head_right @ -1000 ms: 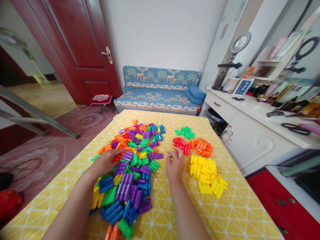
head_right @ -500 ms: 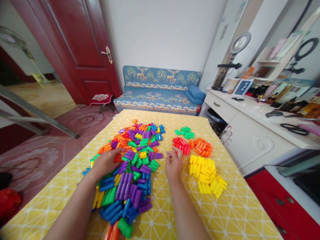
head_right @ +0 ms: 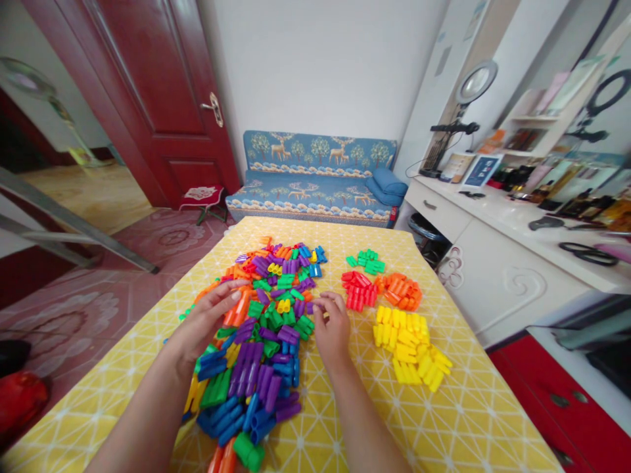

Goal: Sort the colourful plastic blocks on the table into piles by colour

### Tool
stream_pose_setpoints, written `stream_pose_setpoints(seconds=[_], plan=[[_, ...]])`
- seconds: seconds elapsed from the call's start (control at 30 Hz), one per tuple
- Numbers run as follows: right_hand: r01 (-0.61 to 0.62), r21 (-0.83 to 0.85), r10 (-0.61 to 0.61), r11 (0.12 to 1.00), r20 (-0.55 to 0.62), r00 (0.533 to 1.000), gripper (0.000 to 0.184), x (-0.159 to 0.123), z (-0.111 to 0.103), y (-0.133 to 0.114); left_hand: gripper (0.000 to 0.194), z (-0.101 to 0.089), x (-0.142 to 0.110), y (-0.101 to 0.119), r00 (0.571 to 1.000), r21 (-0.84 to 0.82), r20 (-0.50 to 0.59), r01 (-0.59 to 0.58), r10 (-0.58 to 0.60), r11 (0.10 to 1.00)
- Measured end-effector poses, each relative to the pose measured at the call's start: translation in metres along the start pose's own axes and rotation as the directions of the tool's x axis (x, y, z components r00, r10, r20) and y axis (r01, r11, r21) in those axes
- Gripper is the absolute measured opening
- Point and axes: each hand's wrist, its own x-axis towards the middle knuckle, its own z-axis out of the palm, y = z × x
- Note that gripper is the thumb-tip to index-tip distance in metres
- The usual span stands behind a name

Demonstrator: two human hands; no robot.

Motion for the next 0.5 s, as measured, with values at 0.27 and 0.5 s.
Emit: stream_pose_setpoints(seconds=[0.27, 0.5], plan=[[-0.216, 0.306, 0.091, 0.927, 0.375, 0.922, 0.048, -0.021, 0.035, -0.064, 0.046, 0.031, -0.01, -0.003, 0.989, -0.176, 0.116, 0.117, -0.097, 0.977], [-0.186, 0.217, 0.124, 0.958, 0.272, 0.954, 0.022, -0.021, 0.035, -0.058, 0.054, 0.03, -0.009, -0.007, 0.989, -0.138, 0.082, 0.13, -0.119, 0.982]])
